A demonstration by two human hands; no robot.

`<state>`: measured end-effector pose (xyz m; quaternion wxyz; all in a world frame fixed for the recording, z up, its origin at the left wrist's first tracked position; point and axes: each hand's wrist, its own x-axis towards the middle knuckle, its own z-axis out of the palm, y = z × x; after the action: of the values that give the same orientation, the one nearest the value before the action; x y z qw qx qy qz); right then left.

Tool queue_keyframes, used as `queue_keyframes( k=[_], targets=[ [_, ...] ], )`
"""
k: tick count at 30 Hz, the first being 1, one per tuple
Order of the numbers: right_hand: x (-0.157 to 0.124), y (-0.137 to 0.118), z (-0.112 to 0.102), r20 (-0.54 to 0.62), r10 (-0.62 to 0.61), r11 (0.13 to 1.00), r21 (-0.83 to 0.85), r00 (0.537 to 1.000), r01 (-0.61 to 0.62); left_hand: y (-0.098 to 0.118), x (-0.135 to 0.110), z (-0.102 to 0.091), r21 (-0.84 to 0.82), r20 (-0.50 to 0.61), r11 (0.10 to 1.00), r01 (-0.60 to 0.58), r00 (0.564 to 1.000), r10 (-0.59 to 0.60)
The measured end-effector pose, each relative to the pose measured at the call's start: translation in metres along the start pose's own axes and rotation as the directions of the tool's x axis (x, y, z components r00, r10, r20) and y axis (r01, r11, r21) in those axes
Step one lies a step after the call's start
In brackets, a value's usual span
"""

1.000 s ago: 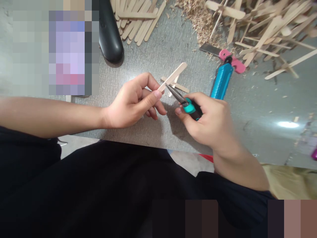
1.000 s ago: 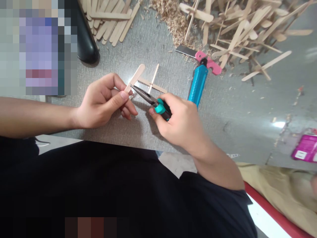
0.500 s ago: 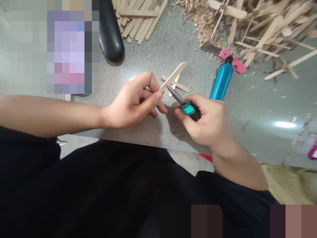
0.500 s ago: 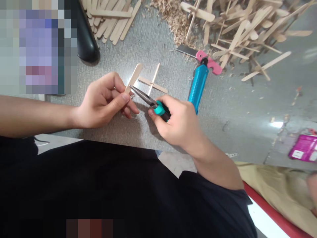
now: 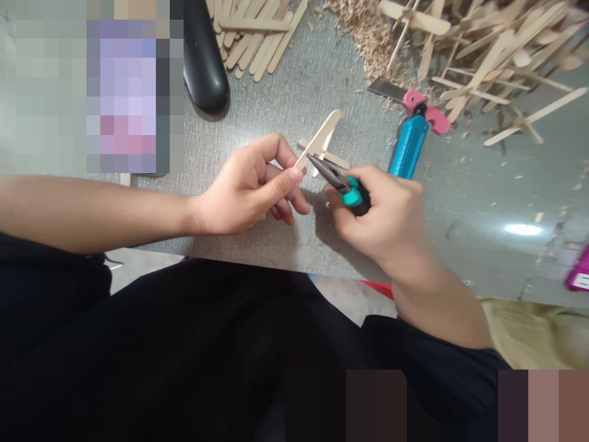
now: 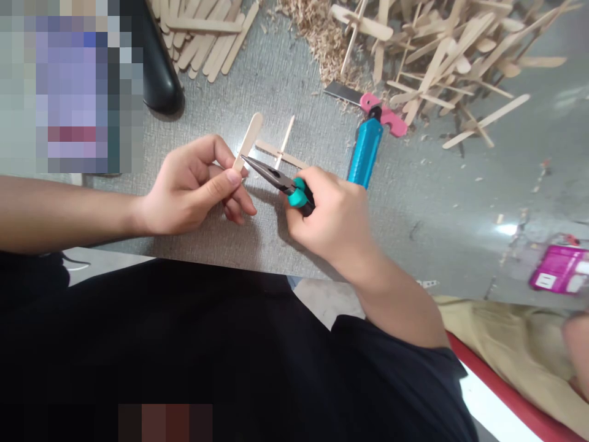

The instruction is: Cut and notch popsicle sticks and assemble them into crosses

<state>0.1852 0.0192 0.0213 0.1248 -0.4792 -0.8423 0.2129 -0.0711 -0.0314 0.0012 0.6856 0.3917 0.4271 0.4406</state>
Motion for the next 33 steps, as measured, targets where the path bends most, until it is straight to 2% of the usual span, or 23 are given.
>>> queue_keyframes(
  k=[4, 7, 10, 13, 15, 17, 19, 20, 21, 24, 26, 28, 33],
  targets=[
    [-0.001, 0.000, -0.001, -0.017, 0.016, 0.999, -0.035, 1.000, -0.017, 0.002, 0.000, 0.002, 0.019, -0.017, 1.000, 0.010, 1.000, -0.010],
    [-0.001, -0.005, -0.004, 0.008, 0.039, 0.999, 0.017, 0.999, -0.039, 0.003, 0.000, 0.002, 0.071, -0.020, 0.996, -0.052, 0.998, 0.054],
    [0.001, -0.010, -0.010, 0.155, 0.092, 0.983, 0.144, 0.984, -0.114, 0.004, 0.001, 0.002, 0.133, -0.040, 0.986, -0.104, 0.993, 0.110],
    [0.007, -0.010, -0.020, 0.322, 0.096, 0.952, 0.248, 0.942, -0.181, 0.003, 0.003, 0.001, 0.180, -0.068, 0.977, -0.112, 0.990, 0.126],
    [0.012, -0.008, -0.028, 0.444, 0.064, 0.909, 0.343, 0.894, -0.236, 0.003, 0.004, 0.001, 0.209, -0.091, 0.970, -0.125, 0.985, 0.146],
    [0.016, -0.006, -0.037, 0.614, 0.003, 0.832, 0.437, 0.790, -0.342, 0.005, 0.005, 0.000, 0.230, -0.133, 0.964, -0.133, 0.977, 0.167],
    [0.018, -0.005, -0.042, 0.717, -0.045, 0.762, 0.475, 0.696, -0.440, 0.007, 0.006, 0.000, 0.222, -0.167, 0.967, -0.125, 0.972, 0.164],
    [0.018, -0.005, -0.043, 0.722, -0.050, 0.756, 0.479, 0.690, -0.446, 0.009, 0.006, 0.001, 0.205, -0.171, 0.972, -0.116, 0.973, 0.152],
    [0.016, -0.005, -0.043, 0.690, -0.039, 0.772, 0.480, 0.723, -0.417, 0.010, 0.006, 0.001, 0.183, -0.163, 0.977, -0.107, 0.977, 0.137],
    [0.010, -0.007, -0.035, 0.429, 0.029, 0.889, 0.403, 0.903, -0.220, 0.010, 0.006, 0.001, 0.117, -0.114, 0.987, -0.113, 0.985, 0.126],
    [0.005, -0.007, -0.027, 0.239, 0.062, 0.949, 0.286, 0.969, -0.131, 0.008, 0.006, 0.000, 0.088, -0.099, 0.988, -0.125, 0.986, 0.133],
    [0.002, -0.007, -0.021, 0.137, 0.071, 0.976, 0.196, 0.988, -0.097, 0.006, 0.006, 0.000, 0.073, -0.094, 0.990, -0.124, 0.987, 0.131],
    [0.000, -0.006, -0.015, 0.068, -0.001, 0.988, 0.152, 0.998, -0.010, 0.005, 0.005, 0.000, 0.062, -0.092, 0.993, -0.097, 0.990, 0.103]
  ],
)
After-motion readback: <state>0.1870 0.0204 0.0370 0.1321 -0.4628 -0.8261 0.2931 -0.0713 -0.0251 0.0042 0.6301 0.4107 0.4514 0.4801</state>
